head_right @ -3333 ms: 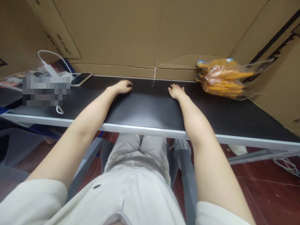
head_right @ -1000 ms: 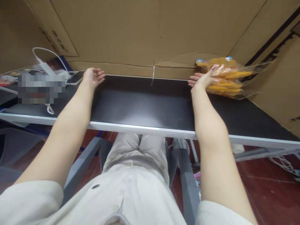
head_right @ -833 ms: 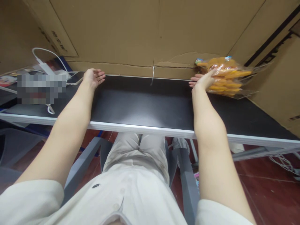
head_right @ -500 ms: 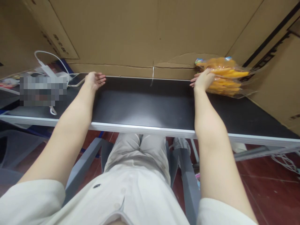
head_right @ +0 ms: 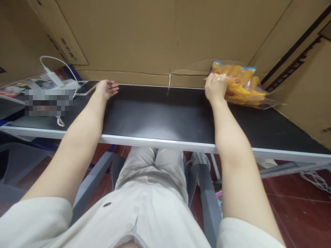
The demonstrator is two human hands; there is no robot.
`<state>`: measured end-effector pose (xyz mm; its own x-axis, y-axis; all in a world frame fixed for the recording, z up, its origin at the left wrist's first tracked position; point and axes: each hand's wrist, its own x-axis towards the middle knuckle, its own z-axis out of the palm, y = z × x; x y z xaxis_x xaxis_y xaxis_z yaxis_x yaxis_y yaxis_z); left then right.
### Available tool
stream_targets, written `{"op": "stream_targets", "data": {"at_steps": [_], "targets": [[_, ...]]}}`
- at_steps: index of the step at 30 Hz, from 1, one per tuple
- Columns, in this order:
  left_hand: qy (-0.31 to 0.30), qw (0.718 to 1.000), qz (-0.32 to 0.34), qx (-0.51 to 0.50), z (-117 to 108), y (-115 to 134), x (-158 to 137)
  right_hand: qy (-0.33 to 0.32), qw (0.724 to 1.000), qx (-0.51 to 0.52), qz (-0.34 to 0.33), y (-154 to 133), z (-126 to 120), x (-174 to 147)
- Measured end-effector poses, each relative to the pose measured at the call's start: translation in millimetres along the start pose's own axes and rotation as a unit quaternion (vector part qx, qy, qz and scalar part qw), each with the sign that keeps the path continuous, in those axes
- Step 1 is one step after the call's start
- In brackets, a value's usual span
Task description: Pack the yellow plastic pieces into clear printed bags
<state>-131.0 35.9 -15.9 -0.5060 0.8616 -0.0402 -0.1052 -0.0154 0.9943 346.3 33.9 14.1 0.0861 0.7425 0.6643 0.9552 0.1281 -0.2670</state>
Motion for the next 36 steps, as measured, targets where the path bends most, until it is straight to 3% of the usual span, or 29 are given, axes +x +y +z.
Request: {"op": "stream_targets", "data": {"at_steps": [5, 10, 14, 20, 25, 29, 32, 36], "targets": [[-0.038, 0.998, 0.024, 0.045, -1.5, -0.1, 1.3, -0.049, 0.997, 0.054, -0.021, -35.8, -7.9, -13.8], [-0.048, 0.994, 0.042, 0.087, 0.1, 1.1, -4.2, -0.086, 0.989, 0.103, -0.069, -44.4, 12.6, -22.2], [-0.057, 0.993, 0.045, 0.094, 0.7, 1.0, -4.7, -0.170, 0.971, 0.138, -0.093, -54.8, 29.9, -33.3], [-0.048, 0.994, 0.030, 0.094, 1.5, -1.3, 4.4, -0.277, 0.915, 0.250, -0.155, -84.9, 34.4, -56.9], [-0.032, 0.990, 0.052, 0.130, 2.5, -9.7, 6.3, -0.354, 0.848, 0.383, -0.088, -114.2, 20.0, -70.8], [-0.033, 0.945, 0.152, 0.286, 8.4, -16.7, 1.3, -0.380, 0.822, 0.424, 0.011, -118.4, 15.1, -65.4], [-0.108, 0.895, 0.218, 0.375, 22.0, -19.4, -3.5, -0.364, 0.814, 0.448, 0.058, -105.9, 18.3, -53.9], [-0.258, 0.812, 0.317, 0.416, 53.3, -27.4, -17.0, -0.265, 0.876, 0.392, 0.096, -82.2, 35.2, -39.7]]}}
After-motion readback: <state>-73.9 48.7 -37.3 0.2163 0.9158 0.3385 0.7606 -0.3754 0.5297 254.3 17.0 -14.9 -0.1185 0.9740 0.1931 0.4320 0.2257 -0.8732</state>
